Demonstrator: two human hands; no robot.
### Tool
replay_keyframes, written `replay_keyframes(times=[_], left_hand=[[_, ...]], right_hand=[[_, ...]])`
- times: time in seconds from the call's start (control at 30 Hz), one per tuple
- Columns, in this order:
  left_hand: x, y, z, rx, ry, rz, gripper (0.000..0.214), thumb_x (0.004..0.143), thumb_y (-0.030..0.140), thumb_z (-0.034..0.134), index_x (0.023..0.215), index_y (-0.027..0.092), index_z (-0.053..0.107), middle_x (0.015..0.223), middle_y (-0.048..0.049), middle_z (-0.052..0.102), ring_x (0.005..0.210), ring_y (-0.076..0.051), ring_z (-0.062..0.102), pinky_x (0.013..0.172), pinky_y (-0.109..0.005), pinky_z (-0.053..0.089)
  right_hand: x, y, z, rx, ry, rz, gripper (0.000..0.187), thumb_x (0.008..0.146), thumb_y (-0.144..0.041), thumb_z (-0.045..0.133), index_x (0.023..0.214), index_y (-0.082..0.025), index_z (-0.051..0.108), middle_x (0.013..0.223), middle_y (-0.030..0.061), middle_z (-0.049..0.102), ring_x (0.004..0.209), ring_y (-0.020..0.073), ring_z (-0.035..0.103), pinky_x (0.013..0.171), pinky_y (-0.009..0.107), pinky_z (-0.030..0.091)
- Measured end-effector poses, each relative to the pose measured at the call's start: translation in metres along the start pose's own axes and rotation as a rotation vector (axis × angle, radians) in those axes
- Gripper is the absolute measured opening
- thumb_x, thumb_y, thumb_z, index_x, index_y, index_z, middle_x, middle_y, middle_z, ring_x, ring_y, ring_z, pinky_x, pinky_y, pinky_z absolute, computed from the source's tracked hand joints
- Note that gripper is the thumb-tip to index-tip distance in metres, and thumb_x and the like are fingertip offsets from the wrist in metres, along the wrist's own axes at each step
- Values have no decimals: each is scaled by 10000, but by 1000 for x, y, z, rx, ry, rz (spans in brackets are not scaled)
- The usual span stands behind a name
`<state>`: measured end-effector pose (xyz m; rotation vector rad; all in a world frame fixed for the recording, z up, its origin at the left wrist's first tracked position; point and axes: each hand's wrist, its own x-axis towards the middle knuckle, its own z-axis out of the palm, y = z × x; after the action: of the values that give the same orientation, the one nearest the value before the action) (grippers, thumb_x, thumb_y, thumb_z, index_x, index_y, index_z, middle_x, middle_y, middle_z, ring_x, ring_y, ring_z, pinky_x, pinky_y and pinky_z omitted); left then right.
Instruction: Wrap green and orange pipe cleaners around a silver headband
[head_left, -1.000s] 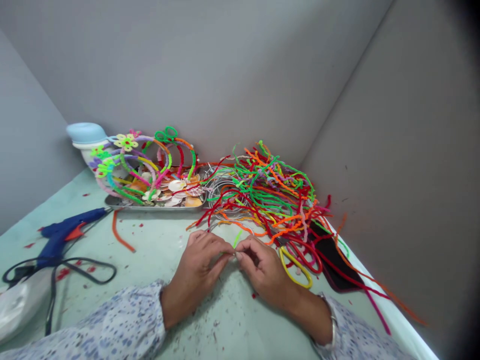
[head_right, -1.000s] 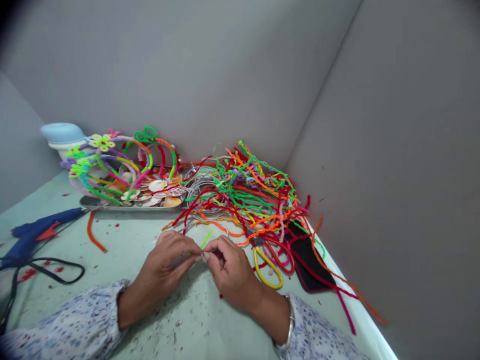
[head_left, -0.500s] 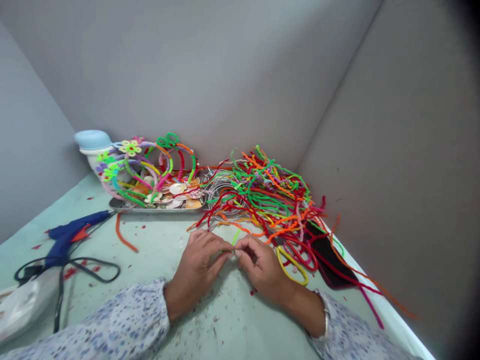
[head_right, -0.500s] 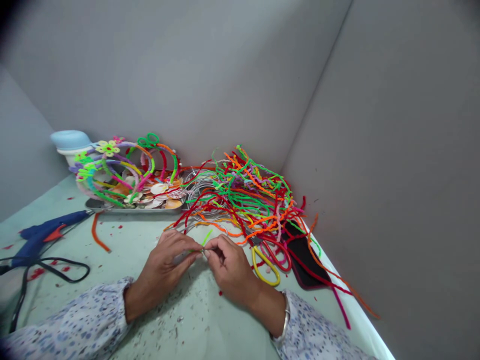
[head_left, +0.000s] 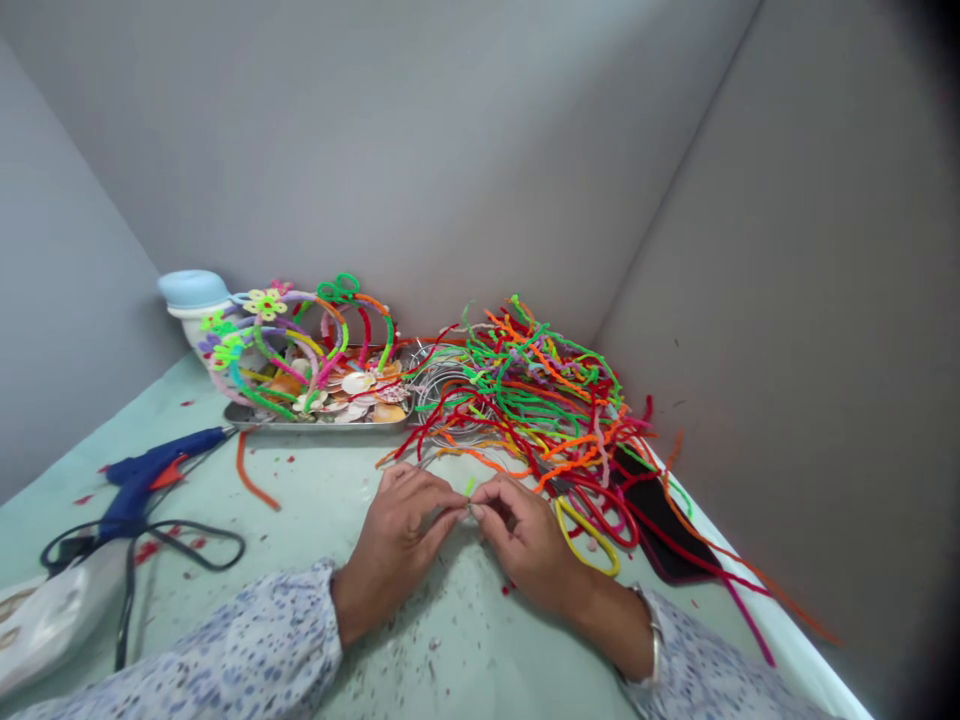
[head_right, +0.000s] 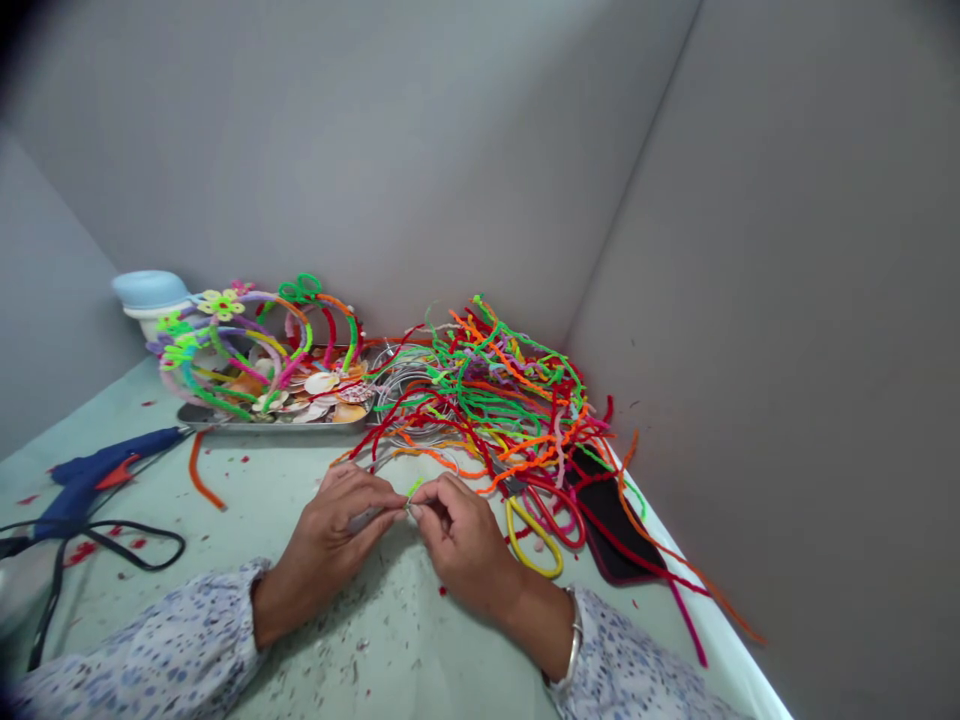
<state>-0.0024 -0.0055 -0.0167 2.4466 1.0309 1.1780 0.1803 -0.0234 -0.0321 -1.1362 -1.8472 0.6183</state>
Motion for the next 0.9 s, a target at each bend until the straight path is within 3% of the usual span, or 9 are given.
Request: replay_keyframes(times=[0.57, 0.9], left_hand=[[-2, 6, 0, -12, -67, -71, 69, 898, 176, 534, 869, 203, 591, 825, -18, 650, 818, -196, 560, 814, -377, 384], [-3, 4, 4, 10, -67, -89, 92, 909, 196, 499, 865, 207, 579, 832, -30, 645, 814, -204, 563, 793, -373, 410]], right_hand=[[0, -4, 0, -38, 18, -64, 94, 886, -163, 505, 865, -194, 591, 775, 26, 595, 697, 160, 550, 618, 269, 433], [0, -2, 1, 21, 88, -90, 101, 881, -146, 519, 942, -204, 575, 851, 32, 588, 714, 151, 561, 627, 260, 456]])
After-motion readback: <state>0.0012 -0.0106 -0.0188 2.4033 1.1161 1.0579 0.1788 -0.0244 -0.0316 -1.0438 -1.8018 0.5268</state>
